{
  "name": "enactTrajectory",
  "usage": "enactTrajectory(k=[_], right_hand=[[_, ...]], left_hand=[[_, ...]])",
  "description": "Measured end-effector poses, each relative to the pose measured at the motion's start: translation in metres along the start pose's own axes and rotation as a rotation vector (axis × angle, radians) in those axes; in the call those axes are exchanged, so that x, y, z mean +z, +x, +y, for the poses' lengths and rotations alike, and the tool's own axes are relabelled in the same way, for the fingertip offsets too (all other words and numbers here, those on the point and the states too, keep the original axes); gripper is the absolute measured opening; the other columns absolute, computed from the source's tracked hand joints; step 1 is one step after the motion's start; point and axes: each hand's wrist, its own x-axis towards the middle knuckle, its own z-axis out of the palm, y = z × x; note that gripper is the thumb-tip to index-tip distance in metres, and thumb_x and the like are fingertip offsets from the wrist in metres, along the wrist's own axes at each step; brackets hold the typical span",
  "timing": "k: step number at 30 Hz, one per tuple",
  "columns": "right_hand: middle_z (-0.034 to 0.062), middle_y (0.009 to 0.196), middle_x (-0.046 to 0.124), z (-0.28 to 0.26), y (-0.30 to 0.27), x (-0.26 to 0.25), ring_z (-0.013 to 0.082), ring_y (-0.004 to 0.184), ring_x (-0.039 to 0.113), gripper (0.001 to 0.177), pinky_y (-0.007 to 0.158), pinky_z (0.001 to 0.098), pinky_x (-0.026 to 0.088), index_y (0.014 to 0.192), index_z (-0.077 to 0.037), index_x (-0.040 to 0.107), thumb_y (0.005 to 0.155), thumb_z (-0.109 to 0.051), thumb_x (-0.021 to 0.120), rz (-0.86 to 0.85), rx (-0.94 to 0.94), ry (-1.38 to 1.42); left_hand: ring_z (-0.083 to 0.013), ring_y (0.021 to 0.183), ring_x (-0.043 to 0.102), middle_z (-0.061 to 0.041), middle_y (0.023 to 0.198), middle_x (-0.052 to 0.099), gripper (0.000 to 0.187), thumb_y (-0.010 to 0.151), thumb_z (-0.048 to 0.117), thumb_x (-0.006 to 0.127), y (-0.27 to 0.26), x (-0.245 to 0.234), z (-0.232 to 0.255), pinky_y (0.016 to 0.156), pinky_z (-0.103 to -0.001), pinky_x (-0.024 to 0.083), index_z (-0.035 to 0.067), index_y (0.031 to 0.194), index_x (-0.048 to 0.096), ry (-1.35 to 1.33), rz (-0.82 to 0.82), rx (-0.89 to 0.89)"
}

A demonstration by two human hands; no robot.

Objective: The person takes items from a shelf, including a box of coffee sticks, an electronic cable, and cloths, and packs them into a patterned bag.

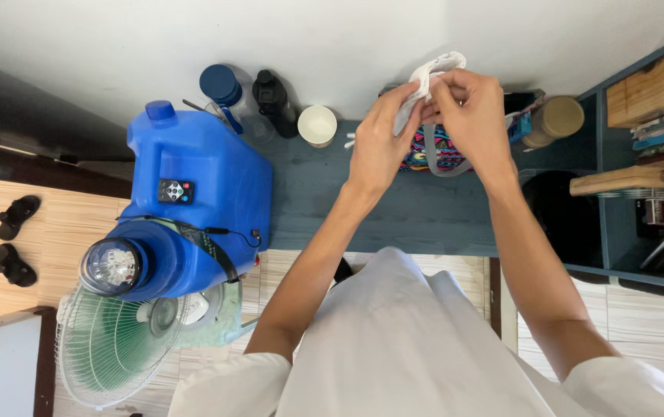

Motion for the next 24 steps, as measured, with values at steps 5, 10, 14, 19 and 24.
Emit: enactTrajectory(k=[5,10,14,19,24], right_hand=[[0.015,0.096,0.077,0.007,-0.002,-0.001,0.0191,0.088,0.078,0.029,0.079,0.0303,0.066,0.113,0.009,0.07,0.109,-0.01,0.049,-0.076,0.058,0.192],[0.0102,0.102,0.072,-0.01,-0.01,-0.016,0.0191,0.087,0.068,0.021,0.078,0.0295,0.057,0.121,0.001,0.072,0.106,-0.012,0.067,-0.028,-0.225,-0.206],[0.0129,0.114,0.058,-0.027,-0.004,-0.034,0.0332,0.099,0.061,0.028,0.084,0.0399,0.054,0.107,-0.006,0.077,0.083,-0.014,0.089,-0.011,-0.806,-0.83],[0.0082,0.136,0.054,-0.009,0.001,-0.036,0.0234,0.124,0.059,0.025,0.105,0.039,0.055,0.115,-0.01,0.074,0.096,-0.022,0.086,-0.205,-0.506,-0.583],[0.0121,0.14,0.049,0.002,0.007,-0.039,0.0286,0.138,0.053,0.024,0.11,0.0393,0.055,0.116,-0.008,0.075,0.1,-0.02,0.087,-0.198,-0.676,-0.579]], left_hand=[[-0.0306,0.11,0.071,-0.017,0.121,0.07,0.04,0.093,0.011,0.077,-0.001,-0.007,-0.006,0.092,-0.036,0.059,0.006,0.13,0.063,0.015,-0.026,0.077],[-0.0209,0.103,0.078,-0.012,0.113,0.076,0.026,0.099,0.009,0.075,0.006,-0.02,-0.009,0.092,-0.031,0.061,0.005,0.123,0.069,-0.11,0.009,-0.055],[-0.0197,0.103,0.077,-0.011,0.115,0.075,0.026,0.1,0.009,0.074,0.011,-0.029,-0.008,0.093,-0.031,0.061,0.003,0.124,0.069,-0.087,0.028,0.026],[-0.0182,0.104,0.074,-0.009,0.118,0.074,0.022,0.104,0.005,0.069,0.018,-0.042,-0.003,0.093,-0.028,0.059,0.006,0.126,0.07,-0.128,0.046,0.142],[-0.017,0.107,0.074,-0.009,0.119,0.074,0.025,0.105,0.005,0.068,0.025,-0.057,-0.004,0.097,-0.029,0.06,0.007,0.13,0.069,-0.195,0.021,0.092]])
